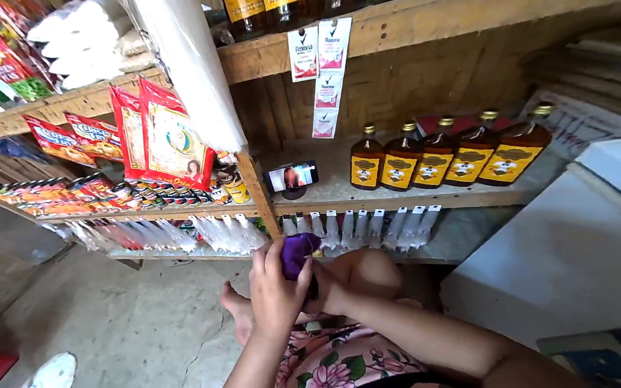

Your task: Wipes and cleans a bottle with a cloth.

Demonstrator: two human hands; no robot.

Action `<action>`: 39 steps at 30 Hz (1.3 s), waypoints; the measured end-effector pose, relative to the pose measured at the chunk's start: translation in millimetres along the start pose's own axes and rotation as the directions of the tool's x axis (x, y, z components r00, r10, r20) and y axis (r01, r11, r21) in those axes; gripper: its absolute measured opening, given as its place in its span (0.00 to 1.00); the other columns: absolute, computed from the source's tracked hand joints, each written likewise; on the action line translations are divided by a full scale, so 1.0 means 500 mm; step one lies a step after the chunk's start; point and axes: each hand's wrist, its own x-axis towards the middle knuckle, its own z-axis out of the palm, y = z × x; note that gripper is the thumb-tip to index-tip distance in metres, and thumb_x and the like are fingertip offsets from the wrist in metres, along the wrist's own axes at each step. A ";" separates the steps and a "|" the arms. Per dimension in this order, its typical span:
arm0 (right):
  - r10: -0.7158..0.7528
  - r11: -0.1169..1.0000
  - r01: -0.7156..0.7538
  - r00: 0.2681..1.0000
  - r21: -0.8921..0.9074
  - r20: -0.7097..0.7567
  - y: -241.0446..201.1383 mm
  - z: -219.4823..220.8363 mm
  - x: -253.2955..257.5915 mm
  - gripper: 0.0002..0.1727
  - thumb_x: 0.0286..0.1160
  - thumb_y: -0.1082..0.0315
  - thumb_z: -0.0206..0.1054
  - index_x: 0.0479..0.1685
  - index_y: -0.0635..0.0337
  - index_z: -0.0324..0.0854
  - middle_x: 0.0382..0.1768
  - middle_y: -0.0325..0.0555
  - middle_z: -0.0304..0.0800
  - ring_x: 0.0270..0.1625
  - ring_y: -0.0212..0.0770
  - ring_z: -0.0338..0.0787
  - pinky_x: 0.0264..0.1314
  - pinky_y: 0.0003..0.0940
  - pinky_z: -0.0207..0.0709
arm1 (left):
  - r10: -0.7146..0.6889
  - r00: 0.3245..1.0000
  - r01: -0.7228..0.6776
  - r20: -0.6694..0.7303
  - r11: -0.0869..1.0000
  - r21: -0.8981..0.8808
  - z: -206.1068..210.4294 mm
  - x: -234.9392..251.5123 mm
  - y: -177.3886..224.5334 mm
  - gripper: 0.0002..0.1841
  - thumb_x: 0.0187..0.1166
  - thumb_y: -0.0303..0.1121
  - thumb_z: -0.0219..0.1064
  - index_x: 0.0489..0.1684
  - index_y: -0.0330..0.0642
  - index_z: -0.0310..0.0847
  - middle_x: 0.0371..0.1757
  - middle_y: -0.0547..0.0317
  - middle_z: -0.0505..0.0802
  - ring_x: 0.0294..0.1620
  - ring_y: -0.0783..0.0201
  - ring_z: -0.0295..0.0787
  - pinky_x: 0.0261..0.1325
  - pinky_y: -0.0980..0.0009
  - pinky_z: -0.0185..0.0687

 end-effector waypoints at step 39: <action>-0.029 1.000 0.027 0.995 0.014 0.091 0.047 0.016 -0.017 0.38 0.51 0.46 0.85 0.62 0.61 0.86 0.56 0.47 0.93 0.63 0.36 0.89 0.72 0.44 0.80 | -0.142 0.608 0.121 0.781 0.989 0.085 -0.091 0.142 0.029 0.24 0.84 0.53 0.53 0.25 0.45 0.83 0.30 0.59 0.87 0.34 0.59 0.84 0.38 0.50 0.75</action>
